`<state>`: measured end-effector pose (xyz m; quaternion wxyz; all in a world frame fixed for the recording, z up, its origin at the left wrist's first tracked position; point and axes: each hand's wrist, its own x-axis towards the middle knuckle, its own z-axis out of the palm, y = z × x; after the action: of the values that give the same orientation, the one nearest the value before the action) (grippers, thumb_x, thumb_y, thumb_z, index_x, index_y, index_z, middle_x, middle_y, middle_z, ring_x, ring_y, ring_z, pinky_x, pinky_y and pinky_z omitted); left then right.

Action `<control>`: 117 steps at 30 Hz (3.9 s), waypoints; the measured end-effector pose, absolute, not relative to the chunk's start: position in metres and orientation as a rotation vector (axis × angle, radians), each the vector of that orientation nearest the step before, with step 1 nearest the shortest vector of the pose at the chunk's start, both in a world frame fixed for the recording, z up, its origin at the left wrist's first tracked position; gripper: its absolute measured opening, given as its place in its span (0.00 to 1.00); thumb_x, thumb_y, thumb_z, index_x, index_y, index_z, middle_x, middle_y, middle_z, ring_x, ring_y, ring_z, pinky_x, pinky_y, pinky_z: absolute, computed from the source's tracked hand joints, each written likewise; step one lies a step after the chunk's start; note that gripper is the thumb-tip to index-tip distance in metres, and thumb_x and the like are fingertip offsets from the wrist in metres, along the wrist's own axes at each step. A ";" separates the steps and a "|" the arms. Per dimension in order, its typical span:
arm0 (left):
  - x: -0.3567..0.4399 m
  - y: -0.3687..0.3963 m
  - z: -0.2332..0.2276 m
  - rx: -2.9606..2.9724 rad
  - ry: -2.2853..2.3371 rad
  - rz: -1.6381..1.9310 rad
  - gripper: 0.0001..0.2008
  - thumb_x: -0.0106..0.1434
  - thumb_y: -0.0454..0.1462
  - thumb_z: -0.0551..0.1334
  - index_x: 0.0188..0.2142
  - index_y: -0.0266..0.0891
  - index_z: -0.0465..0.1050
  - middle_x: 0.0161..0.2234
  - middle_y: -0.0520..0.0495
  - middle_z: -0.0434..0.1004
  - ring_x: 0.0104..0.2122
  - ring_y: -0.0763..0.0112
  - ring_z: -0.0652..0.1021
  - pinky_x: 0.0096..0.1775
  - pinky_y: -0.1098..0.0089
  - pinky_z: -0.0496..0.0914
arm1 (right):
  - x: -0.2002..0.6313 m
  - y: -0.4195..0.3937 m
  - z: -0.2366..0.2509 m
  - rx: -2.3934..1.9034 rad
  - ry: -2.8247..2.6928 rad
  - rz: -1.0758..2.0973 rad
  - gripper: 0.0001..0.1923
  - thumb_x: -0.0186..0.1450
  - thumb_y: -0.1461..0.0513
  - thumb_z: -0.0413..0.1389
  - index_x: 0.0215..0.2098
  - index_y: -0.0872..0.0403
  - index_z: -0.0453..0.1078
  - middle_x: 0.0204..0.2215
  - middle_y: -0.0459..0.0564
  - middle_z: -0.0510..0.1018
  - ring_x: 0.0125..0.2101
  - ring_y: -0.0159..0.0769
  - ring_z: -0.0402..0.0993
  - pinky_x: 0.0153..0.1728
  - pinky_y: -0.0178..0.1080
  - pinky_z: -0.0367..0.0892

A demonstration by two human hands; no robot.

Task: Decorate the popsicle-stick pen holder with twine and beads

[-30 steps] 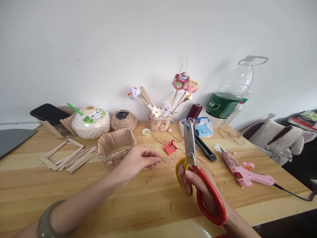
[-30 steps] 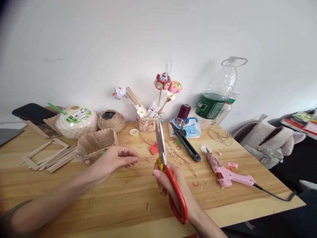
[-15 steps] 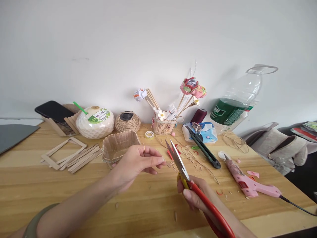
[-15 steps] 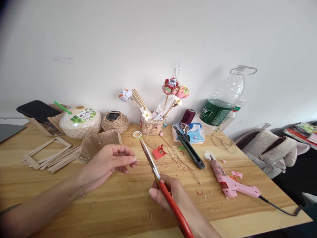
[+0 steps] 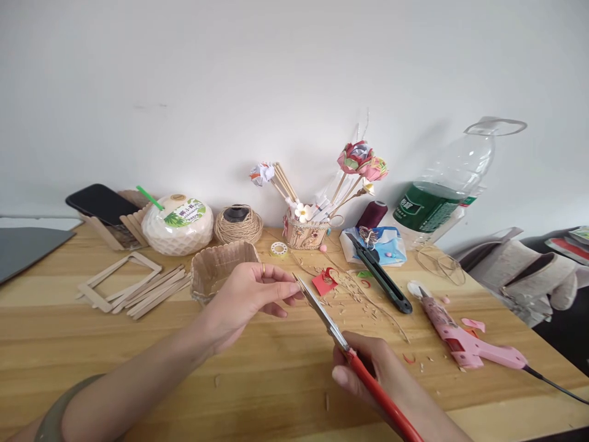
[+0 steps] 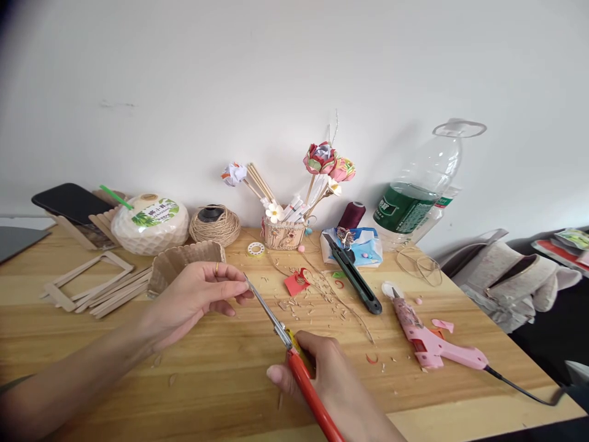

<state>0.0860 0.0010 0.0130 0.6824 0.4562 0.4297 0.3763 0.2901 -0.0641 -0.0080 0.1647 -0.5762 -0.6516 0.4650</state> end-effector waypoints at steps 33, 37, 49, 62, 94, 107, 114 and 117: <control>0.090 -0.007 0.012 0.874 0.938 0.963 0.03 0.49 0.34 0.69 0.24 0.35 0.77 0.22 0.52 0.78 0.24 0.78 0.74 0.28 0.78 0.68 | 0.288 -0.065 -0.015 -1.790 -1.839 1.114 0.32 0.47 0.35 0.52 0.17 0.52 0.49 0.16 0.40 0.53 0.20 0.28 0.47 0.20 0.34 0.44; 0.091 -0.009 0.012 0.909 0.979 1.020 0.04 0.49 0.35 0.69 0.25 0.35 0.77 0.23 0.51 0.78 0.25 0.77 0.75 0.27 0.77 0.69 | 0.288 -0.067 -0.016 -1.765 -1.833 1.140 0.32 0.47 0.34 0.51 0.17 0.52 0.49 0.16 0.40 0.52 0.20 0.28 0.47 0.20 0.34 0.44; 0.090 -0.008 0.018 1.009 0.994 0.969 0.04 0.51 0.35 0.67 0.25 0.35 0.76 0.24 0.50 0.78 0.25 0.75 0.75 0.30 0.74 0.70 | 0.292 -0.066 -0.016 -1.573 -1.942 1.251 0.35 0.52 0.31 0.41 0.26 0.55 0.58 0.22 0.43 0.60 0.24 0.31 0.52 0.23 0.34 0.50; 0.089 -0.009 0.019 1.100 1.043 0.890 0.04 0.51 0.34 0.65 0.22 0.36 0.74 0.22 0.51 0.77 0.25 0.75 0.74 0.31 0.73 0.70 | 0.276 -0.062 0.006 -1.699 -2.027 1.181 0.39 0.51 0.30 0.38 0.30 0.56 0.62 0.26 0.52 0.68 0.27 0.38 0.62 0.27 0.39 0.57; 0.089 -0.013 0.019 1.044 0.999 0.953 0.04 0.50 0.33 0.64 0.21 0.36 0.73 0.21 0.52 0.76 0.25 0.76 0.74 0.32 0.73 0.69 | 0.278 -0.060 -0.004 -1.558 -2.085 1.090 0.30 0.58 0.36 0.42 0.27 0.54 0.57 0.22 0.45 0.64 0.23 0.31 0.55 0.23 0.34 0.54; 0.087 -0.013 0.024 1.060 1.042 0.906 0.04 0.50 0.32 0.64 0.20 0.36 0.73 0.22 0.52 0.77 0.26 0.75 0.75 0.33 0.73 0.69 | 0.277 -0.059 0.007 -1.606 -2.110 1.121 0.38 0.52 0.30 0.36 0.29 0.55 0.60 0.25 0.50 0.68 0.25 0.36 0.62 0.25 0.37 0.58; 0.087 -0.012 0.026 1.045 1.007 0.889 0.04 0.50 0.31 0.64 0.20 0.37 0.74 0.21 0.53 0.77 0.25 0.75 0.75 0.33 0.73 0.70 | 0.283 -0.062 0.009 -1.523 -2.089 1.121 0.35 0.55 0.33 0.40 0.30 0.54 0.63 0.27 0.52 0.72 0.27 0.39 0.66 0.28 0.40 0.63; 0.085 -0.012 0.027 1.039 0.981 0.876 0.05 0.50 0.31 0.65 0.20 0.37 0.74 0.20 0.54 0.76 0.24 0.76 0.75 0.33 0.73 0.70 | 0.286 -0.061 0.006 -1.450 -2.124 1.147 0.32 0.57 0.34 0.41 0.31 0.53 0.62 0.27 0.51 0.72 0.28 0.38 0.66 0.28 0.39 0.63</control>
<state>0.0854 -0.0119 0.0274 0.6690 0.4607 0.4352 0.3884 0.2864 -0.0613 0.0064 0.1622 -0.5082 -0.7442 0.4020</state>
